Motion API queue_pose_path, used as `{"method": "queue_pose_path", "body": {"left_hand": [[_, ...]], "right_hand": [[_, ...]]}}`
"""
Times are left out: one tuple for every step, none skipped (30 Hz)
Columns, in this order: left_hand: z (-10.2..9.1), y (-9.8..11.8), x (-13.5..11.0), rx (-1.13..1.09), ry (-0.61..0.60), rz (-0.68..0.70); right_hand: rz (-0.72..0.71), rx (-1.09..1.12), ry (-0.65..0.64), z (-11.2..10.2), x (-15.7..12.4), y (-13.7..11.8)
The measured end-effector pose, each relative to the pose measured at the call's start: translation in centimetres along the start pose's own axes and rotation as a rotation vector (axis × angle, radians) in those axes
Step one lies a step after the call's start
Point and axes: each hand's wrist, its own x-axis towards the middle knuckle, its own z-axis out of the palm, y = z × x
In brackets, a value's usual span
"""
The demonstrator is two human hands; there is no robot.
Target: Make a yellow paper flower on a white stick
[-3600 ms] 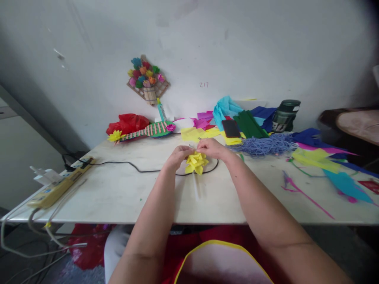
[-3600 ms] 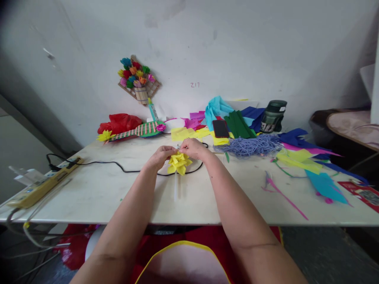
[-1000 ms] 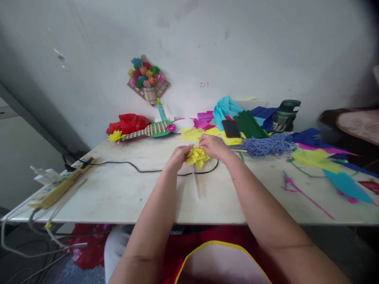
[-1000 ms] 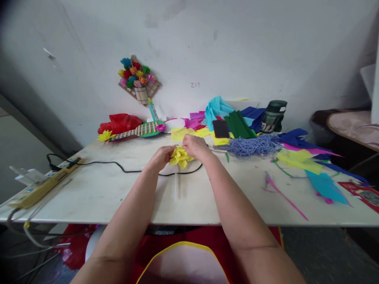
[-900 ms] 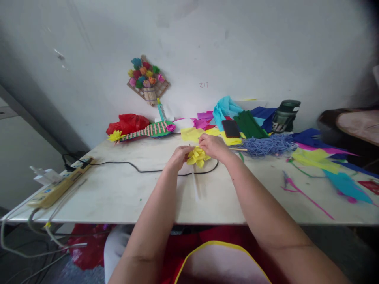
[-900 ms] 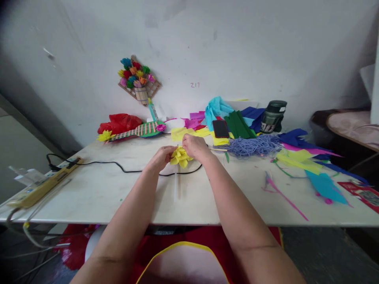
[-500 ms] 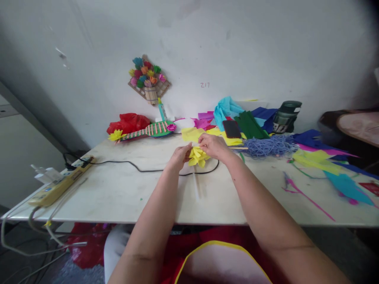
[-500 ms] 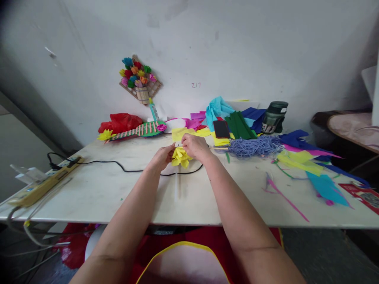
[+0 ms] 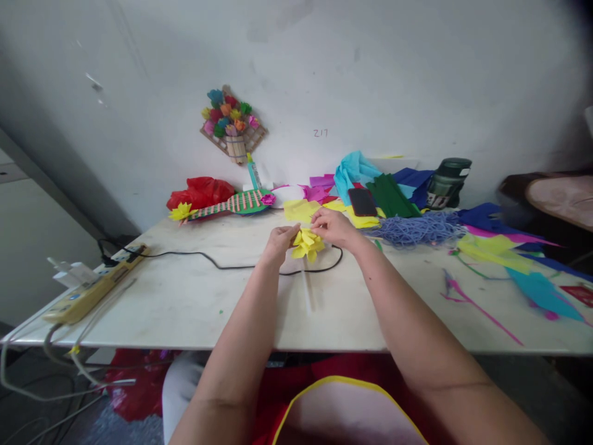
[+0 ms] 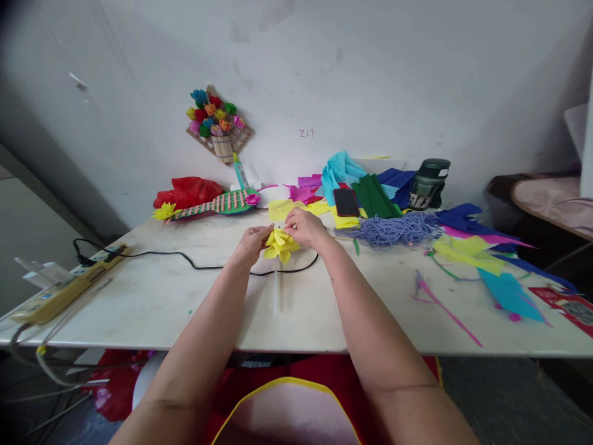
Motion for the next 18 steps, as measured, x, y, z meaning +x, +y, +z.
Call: {"method": "queue_pose_path", "body": {"left_hand": [[-0.07,-0.08,0.07,0.010,-0.002,0.008],[-0.13,-0.19,0.15,0.019,-0.007,0.012],[-0.20,-0.29,0.23,0.024,-0.011,0.015],[-0.24,-0.38,0.30,0.025,-0.012,0.017],[-0.26,-0.43,0.34,0.024,-0.012,0.018],[-0.26,-0.46,0.36,0.021,-0.011,0.018],[-0.23,-0.45,0.35,0.020,-0.009,0.018],[-0.19,-0.41,0.32,0.020,-0.006,0.018],[-0.14,-0.35,0.27,0.023,-0.003,0.015],[-0.09,-0.30,0.22,0.027,-0.002,0.012],[-0.04,-0.26,0.18,0.032,-0.004,0.010],[-0.02,-0.24,0.14,0.035,-0.012,0.010],[-0.01,-0.24,0.13,0.037,-0.021,0.014],[-0.02,-0.28,0.14,0.036,-0.034,0.020],[-0.04,-0.34,0.16,0.033,-0.046,0.024],[-0.08,-0.42,0.19,0.029,-0.057,0.027],[-0.12,-0.51,0.23,0.023,-0.064,0.025],[-0.15,-0.59,0.26,0.018,-0.069,0.022]], "right_hand": [[-0.016,0.035,0.010,0.06,0.03,0.17],[-0.031,0.064,0.018,0.11,0.07,0.29],[-0.043,0.087,0.021,0.15,0.10,0.38],[-0.048,0.106,0.017,0.19,0.13,0.44],[-0.046,0.119,0.007,0.25,0.16,0.51],[-0.039,0.127,-0.004,0.32,0.19,0.57],[-0.030,0.130,-0.014,0.40,0.22,0.65],[-0.020,0.129,-0.024,0.49,0.25,0.73],[-0.012,0.124,-0.033,0.58,0.27,0.82],[-0.003,0.117,-0.042,0.65,0.28,0.90],[0.004,0.108,-0.049,0.69,0.29,0.96],[0.011,0.098,-0.056,0.69,0.28,1.00],[0.013,0.088,-0.063,0.67,0.26,1.00],[0.010,0.077,-0.067,0.61,0.24,0.96],[0.003,0.065,-0.068,0.53,0.21,0.90],[-0.008,0.055,-0.067,0.43,0.19,0.81],[-0.019,0.044,-0.065,0.33,0.17,0.71],[-0.028,0.035,-0.061,0.24,0.16,0.61]]}}
